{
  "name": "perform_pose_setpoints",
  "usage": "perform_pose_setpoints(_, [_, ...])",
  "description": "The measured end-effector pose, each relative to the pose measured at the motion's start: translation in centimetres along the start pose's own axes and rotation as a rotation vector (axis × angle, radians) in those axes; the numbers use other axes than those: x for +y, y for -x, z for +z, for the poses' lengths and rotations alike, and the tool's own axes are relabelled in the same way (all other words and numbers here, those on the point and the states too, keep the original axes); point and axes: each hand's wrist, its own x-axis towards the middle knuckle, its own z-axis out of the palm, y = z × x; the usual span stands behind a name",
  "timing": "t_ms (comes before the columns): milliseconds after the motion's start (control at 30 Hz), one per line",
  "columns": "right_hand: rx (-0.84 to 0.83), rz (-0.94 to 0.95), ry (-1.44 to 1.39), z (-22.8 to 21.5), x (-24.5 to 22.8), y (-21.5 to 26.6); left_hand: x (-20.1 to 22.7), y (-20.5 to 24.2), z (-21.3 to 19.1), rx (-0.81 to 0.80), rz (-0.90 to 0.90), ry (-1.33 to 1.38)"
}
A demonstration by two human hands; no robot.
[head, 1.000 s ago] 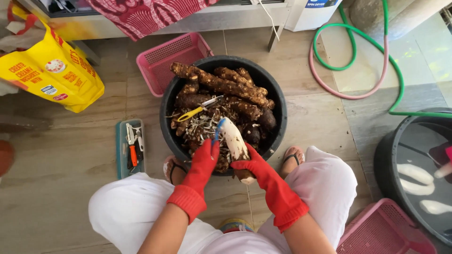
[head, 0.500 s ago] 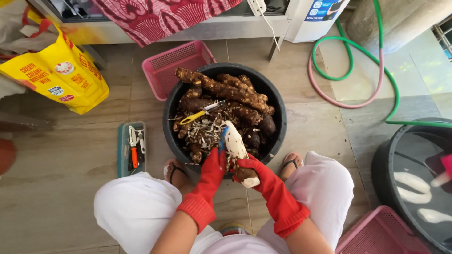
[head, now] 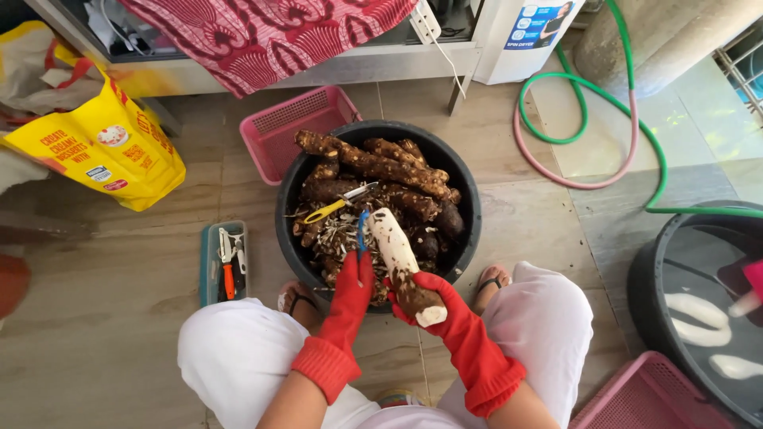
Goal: A person wearing red gloves sits on the floor and uses a hand peeler to remove the skin from cassava roots stored in a large bucket.
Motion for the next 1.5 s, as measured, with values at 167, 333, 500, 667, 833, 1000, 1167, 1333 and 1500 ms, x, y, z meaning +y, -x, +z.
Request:
perform_pose_setpoints(167, [-0.029, 0.025, 0.048, -0.2, -0.6, -0.3, -0.7, -1.6, 1.1, -0.023, 0.02, -0.091])
perform_pose_setpoints(333, [-0.057, 0.034, 0.091, -0.2, -0.6, 0.1, 1.6, -0.6, 0.0, -0.026, -0.168, -0.02])
perform_pose_setpoints(500, [-0.055, 0.021, -0.025, 0.1, -0.3, -0.1, 3.7, 4.4, 0.0, -0.042, 0.277, -0.121])
perform_pose_setpoints(667, [-0.065, 0.023, 0.031, -1.9, -0.7, -1.1, 0.4, 0.3, 0.8, -0.175, -0.055, -0.079])
perform_pose_setpoints(833, [-0.088, 0.009, 0.122, -3.4, -0.1, -2.0, -2.5, -2.6, -0.7, -0.163, -0.23, 0.093])
perform_pose_setpoints(1000, [-0.162, -0.257, 0.347, -5.3, 0.9, -5.2, -0.9, 0.3, -0.2, -0.17, -0.278, 0.252])
perform_pose_setpoints(1167, [-0.19, -0.414, 0.586, -0.3, 2.0, 0.4, -5.1, -0.7, 3.2, -0.206, -0.305, 0.391])
perform_pose_setpoints(1333, [-0.251, -0.537, 0.652, 0.4, 0.3, -1.2, -5.3, -0.1, 3.3, -0.229, -0.319, 0.618])
perform_pose_setpoints(1500, [-0.353, -0.722, 0.559, 3.5, -1.1, -0.1, -2.7, 1.4, 2.4, -0.298, -0.446, 0.9])
